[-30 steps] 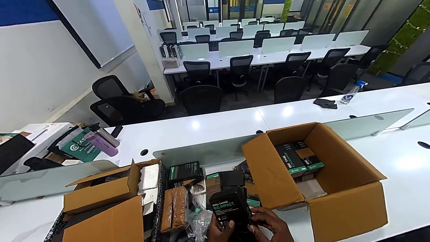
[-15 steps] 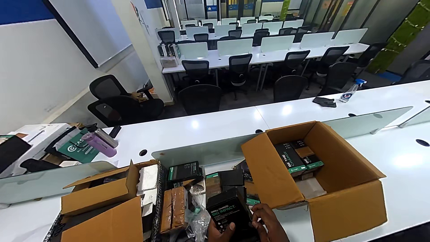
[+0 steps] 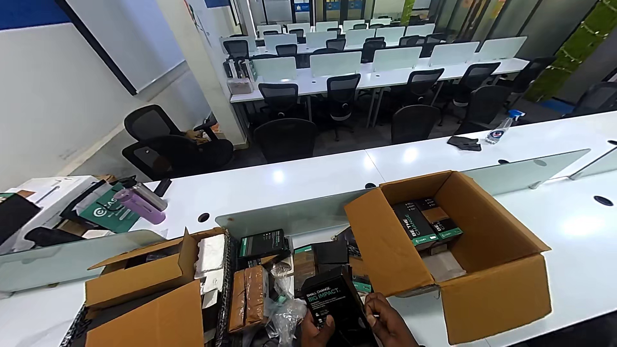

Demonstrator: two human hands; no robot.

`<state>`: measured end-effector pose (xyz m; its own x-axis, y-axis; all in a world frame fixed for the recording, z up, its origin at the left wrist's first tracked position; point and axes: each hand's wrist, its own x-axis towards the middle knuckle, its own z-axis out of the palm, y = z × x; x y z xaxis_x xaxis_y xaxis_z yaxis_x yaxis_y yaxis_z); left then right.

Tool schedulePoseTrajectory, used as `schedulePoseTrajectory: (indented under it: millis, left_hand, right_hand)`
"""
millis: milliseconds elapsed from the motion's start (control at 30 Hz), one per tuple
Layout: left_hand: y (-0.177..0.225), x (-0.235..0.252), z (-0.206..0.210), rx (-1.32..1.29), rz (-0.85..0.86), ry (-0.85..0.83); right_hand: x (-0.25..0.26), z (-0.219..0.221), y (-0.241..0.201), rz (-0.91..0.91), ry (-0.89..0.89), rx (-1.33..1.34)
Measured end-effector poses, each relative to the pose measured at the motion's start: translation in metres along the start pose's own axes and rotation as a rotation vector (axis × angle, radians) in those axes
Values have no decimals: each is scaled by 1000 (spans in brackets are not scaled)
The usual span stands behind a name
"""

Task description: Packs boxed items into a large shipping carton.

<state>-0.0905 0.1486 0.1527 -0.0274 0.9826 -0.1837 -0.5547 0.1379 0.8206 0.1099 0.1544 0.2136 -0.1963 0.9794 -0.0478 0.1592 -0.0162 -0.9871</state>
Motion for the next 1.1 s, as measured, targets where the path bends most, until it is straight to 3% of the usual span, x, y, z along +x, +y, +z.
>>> schedulePoseTrajectory:
  millis: [467,533,633,733,900,1100]
  left_hand:
    - [-13,-5,25,61,3,9]
    - [-18,-4,30,81,31,25]
    - [-24,-4,44,129,57,-6]
    - [-23,-7,59,230,91,-110]
    - [-26,-8,80,304,89,-123]
    - [-28,-9,104,303,57,-90]
  right_hand:
    - [-21,-32,15,-57,76,85]
    - [-24,-46,11,-76,31,-50]
    - [-25,-65,0,-77,-54,-513]
    - [-22,-78,-2,-73,-171,-681]
    - [-17,-101,18,-131,-239,-506]
    - [-16,-125,35,-351,-252,-322]
